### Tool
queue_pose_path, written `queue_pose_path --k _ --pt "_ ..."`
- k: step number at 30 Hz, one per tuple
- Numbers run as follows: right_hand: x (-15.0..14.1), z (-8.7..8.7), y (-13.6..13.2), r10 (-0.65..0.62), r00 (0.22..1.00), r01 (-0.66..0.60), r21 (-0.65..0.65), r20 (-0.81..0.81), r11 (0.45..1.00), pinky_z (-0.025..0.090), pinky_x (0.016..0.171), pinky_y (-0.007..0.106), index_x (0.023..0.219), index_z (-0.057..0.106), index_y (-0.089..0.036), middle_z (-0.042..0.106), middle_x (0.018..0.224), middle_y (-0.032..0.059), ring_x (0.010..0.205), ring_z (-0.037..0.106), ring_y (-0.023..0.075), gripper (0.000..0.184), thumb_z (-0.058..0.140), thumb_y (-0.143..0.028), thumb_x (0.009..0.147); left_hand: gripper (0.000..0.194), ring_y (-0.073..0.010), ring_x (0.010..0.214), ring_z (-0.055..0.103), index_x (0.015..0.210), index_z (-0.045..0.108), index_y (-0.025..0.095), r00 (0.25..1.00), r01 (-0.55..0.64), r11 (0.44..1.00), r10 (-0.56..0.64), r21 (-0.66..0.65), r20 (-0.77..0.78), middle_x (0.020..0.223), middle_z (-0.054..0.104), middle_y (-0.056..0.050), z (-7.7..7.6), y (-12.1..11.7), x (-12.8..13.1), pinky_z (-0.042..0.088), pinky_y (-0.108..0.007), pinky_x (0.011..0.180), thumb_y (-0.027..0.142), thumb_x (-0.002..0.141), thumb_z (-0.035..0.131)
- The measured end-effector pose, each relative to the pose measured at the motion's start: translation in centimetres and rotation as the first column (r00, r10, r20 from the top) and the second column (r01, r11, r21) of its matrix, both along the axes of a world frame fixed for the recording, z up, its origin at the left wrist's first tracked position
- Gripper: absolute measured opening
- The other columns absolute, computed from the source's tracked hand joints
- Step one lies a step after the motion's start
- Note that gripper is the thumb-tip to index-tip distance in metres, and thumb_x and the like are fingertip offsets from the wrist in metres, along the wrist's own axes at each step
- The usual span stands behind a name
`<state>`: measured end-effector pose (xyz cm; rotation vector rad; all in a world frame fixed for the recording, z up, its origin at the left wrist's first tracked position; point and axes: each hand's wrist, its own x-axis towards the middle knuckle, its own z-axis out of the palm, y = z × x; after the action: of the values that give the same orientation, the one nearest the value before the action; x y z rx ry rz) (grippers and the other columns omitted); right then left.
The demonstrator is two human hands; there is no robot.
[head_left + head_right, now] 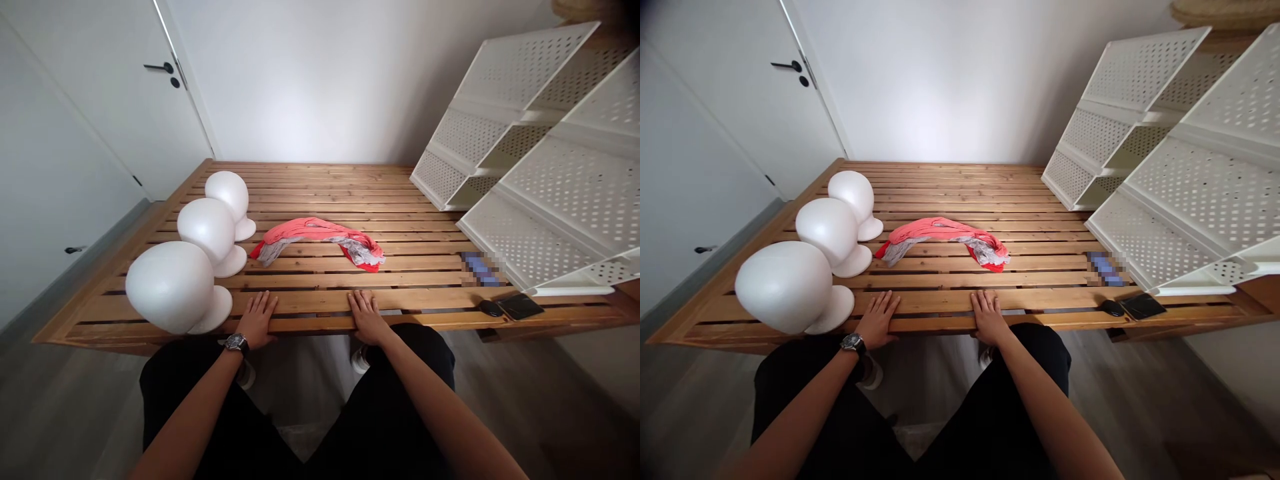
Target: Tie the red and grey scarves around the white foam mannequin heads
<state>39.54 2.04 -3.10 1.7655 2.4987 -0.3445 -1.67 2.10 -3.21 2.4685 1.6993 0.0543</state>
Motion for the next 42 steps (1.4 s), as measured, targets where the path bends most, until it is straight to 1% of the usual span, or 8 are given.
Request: queue_pose_path --k 3,8,12,16,25,32,37,42 --pt "-0.2 -0.3 0.6 -0.022 1.000 0.022 -0.020 -0.006 1.000 0.000 0.123 0.066 0.167 -0.004 -0.018 0.001 0.172 0.0214 0.159 -0.002 0.0426 0.132 0.082 -0.036 0.067 0.123 -0.0383 0.160 0.013 0.163 0.029 0.023 1.000 -0.007 1.000 0.007 -0.007 0.012 0.172 0.015 -0.017 0.3 -0.1 0.1 0.006 -0.056 0.131 0.049 0.059 0.089" --pt "-0.2 -0.6 1.2 -0.019 1.000 0.019 -0.020 -0.004 1.000 -0.006 0.123 0.065 0.167 -0.001 -0.019 -0.001 0.173 0.0203 0.159 -0.006 0.0421 0.136 0.084 -0.037 0.062 0.123 -0.0395 0.160 0.014 0.163 0.030 0.021 0.999 -0.025 1.000 0.025 -0.014 0.028 0.172 0.017 -0.018 0.6 -0.2 0.5 0.006 -0.056 0.131 0.045 0.058 0.090" --pt "-0.2 -0.7 1.1 -0.023 1.000 0.023 -0.017 0.003 1.000 -0.005 0.123 0.064 0.167 0.003 -0.018 0.000 0.173 0.0206 0.159 -0.004 0.0412 0.133 0.083 -0.036 0.062 0.122 -0.0393 0.160 0.014 0.163 0.030 0.021 0.999 -0.034 0.999 0.034 -0.020 0.009 0.172 0.016 -0.018 0.8 -0.3 0.6 0.006 -0.056 0.131 0.044 0.059 0.090" --pt "-0.3 -0.6 1.1 -0.036 0.999 0.037 -0.022 0.013 0.999 -0.005 0.123 0.064 0.167 0.003 -0.018 0.000 0.173 0.0201 0.159 -0.005 0.0408 0.135 0.084 -0.035 0.061 0.123 -0.0389 0.160 0.014 0.163 0.030 0.022 0.999 -0.048 0.998 0.048 -0.031 0.014 0.172 0.017 -0.017 0.8 -0.2 0.7 0.007 -0.056 0.131 0.043 0.058 0.091" --pt "-0.3 -0.4 1.2 -0.052 0.999 0.052 -0.042 0.000 0.998 -0.007 0.124 0.061 0.167 0.006 -0.019 -0.002 0.173 0.0181 0.159 -0.006 0.0390 0.135 0.087 -0.037 0.060 0.124 -0.0387 0.160 0.014 0.163 0.029 0.023 0.999 -0.037 0.999 0.037 0.009 -0.019 0.172 0.017 -0.017 -0.2 0.0 0.5 0.008 -0.056 0.131 0.047 0.058 0.090" --pt "-0.2 -0.4 1.3 -0.053 0.999 0.053 -0.047 -0.005 0.997 -0.005 0.124 0.063 0.167 0.007 -0.019 -0.001 0.173 0.0179 0.159 -0.006 0.0401 0.136 0.087 -0.038 0.059 0.124 -0.0382 0.159 0.016 0.163 0.029 0.022 0.998 -0.033 0.999 0.034 0.019 -0.062 0.172 0.018 -0.017 0.5 -0.2 0.7 0.013 -0.056 0.131 0.050 0.059 0.090" --pt "-0.3 -0.4 1.3 -0.059 0.998 0.058 -0.054 -0.002 0.997 -0.004 0.123 0.065 0.167 0.007 -0.019 -0.003 0.173 0.0183 0.159 -0.006 0.0403 0.137 0.088 -0.039 0.059 0.123 -0.0390 0.159 0.016 0.163 0.029 0.022 0.998 -0.039 0.999 0.039 -0.001 -0.050 0.172 0.018 -0.017 0.4 -0.1 0.8 0.012 -0.057 0.131 0.049 0.060 0.090" --pt "-0.4 -0.2 1.3 -0.060 0.998 0.060 -0.068 0.007 0.996 -0.005 0.124 0.064 0.167 0.005 -0.019 -0.004 0.173 0.0180 0.159 -0.008 0.0397 0.139 0.089 -0.040 0.058 0.124 -0.0389 0.160 0.015 0.164 0.028 0.020 0.997 -0.041 0.999 0.040 -0.013 -0.061 0.172 0.016 -0.017 0.5 -0.1 0.8 0.012 -0.056 0.131 0.049 0.060 0.089"
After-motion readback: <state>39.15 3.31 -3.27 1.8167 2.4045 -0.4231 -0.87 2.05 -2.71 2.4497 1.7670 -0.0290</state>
